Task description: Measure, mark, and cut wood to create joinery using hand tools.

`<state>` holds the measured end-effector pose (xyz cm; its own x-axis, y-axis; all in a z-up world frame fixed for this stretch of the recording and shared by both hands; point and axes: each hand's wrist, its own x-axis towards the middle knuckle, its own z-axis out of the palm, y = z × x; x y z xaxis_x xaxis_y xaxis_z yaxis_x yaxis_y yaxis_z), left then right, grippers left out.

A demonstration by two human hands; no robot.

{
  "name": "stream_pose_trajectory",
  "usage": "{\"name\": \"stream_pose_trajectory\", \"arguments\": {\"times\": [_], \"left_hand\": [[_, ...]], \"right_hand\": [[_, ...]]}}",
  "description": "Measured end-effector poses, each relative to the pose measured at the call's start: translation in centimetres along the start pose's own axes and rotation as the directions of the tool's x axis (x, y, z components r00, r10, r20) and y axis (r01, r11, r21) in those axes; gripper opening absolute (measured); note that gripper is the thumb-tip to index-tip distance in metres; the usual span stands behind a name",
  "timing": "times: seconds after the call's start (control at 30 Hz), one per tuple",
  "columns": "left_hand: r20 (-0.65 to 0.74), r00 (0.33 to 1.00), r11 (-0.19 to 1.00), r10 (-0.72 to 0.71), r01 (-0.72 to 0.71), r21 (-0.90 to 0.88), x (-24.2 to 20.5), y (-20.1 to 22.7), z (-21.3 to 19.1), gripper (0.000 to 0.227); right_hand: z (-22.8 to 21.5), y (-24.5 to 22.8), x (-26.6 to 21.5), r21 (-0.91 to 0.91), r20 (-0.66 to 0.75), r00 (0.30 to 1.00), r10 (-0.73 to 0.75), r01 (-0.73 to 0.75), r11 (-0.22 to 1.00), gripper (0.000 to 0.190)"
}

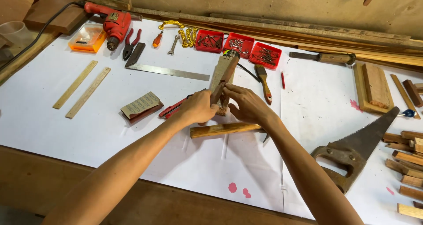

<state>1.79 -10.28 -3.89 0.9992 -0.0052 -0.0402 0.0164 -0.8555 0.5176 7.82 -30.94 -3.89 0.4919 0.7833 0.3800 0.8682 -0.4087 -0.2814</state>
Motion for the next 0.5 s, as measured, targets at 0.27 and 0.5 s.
{"name": "stream_pose_trajectory", "arguments": {"times": [0.27, 0.5], "left_hand": [[0.090, 0.996, 0.921, 0.015, 0.021, -0.389, 0.0, -3.7, -2.8, 0.038], [0.108, 0.976, 0.947, 0.190, -0.211, 0.242, -1.6, -3.0, -7.8, 0.033]], "right_hand": [[-1.9, 0.1, 0.2, -0.040, -0.139, 0.990, -0.006, 0.001, 0.999, 0.054], [-2.9, -2.2, 1.8, -0.309, -0.208, 0.978, -0.025, -0.041, 0.950, 0.040]]}}
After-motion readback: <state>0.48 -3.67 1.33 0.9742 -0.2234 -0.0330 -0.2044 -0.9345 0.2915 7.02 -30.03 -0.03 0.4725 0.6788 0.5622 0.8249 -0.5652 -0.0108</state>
